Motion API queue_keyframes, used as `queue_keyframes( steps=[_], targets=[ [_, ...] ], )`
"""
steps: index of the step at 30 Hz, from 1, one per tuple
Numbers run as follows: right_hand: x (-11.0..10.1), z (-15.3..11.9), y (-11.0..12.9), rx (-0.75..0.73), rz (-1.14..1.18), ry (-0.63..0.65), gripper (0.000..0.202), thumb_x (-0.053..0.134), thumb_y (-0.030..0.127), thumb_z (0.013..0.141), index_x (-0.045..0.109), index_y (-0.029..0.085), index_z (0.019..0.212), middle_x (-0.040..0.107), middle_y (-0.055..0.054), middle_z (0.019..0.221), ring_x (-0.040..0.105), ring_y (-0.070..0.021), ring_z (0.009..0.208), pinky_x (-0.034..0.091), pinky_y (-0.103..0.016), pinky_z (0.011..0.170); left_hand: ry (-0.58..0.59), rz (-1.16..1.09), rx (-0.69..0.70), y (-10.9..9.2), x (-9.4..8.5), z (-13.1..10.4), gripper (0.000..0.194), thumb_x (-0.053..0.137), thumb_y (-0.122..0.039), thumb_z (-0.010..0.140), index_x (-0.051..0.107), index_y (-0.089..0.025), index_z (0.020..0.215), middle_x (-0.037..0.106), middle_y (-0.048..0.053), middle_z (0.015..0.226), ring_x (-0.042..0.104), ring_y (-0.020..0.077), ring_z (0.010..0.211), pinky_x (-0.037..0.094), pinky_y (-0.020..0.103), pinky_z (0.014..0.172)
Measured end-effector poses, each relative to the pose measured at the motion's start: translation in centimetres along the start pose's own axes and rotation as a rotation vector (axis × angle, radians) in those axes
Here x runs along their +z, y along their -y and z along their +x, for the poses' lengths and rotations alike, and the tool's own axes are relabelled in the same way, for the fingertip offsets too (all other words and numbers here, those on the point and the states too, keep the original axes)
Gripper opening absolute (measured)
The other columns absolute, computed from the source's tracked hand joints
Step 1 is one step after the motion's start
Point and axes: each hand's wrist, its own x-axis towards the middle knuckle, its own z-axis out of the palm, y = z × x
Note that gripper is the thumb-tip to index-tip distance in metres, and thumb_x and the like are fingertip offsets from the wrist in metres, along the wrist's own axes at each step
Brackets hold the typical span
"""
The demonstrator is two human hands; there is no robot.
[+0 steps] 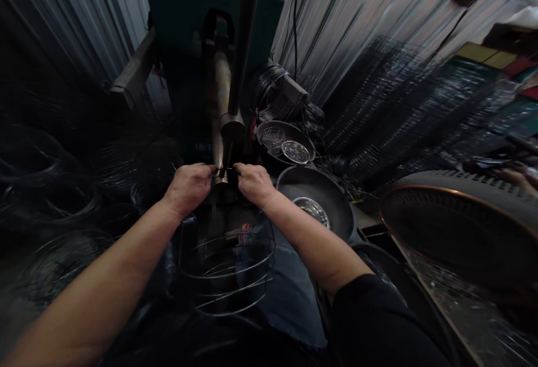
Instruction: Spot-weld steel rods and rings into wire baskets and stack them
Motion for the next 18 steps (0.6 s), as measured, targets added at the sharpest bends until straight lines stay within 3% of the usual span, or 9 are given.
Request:
queue_keyframes(
  steps=[18],
  targets=[
    [0.47,0.25,-0.33,-0.022,-0.03,-0.03,0.034,0.04,0.019,0.089,0.063,0.023,0.114,0.07,-0.007,0.101,0.065,-0.0219,0.093,0.045,-0.028,0.076,0.0,-0.005,-0.006,0.23,0.1,0.22,0.034,0.042,-0.021,0.081,0.073,-0.014,0.092,0.073,0.012,0.093,0.068,0.0228,0.085,0.052,0.032,0.079]
  ],
)
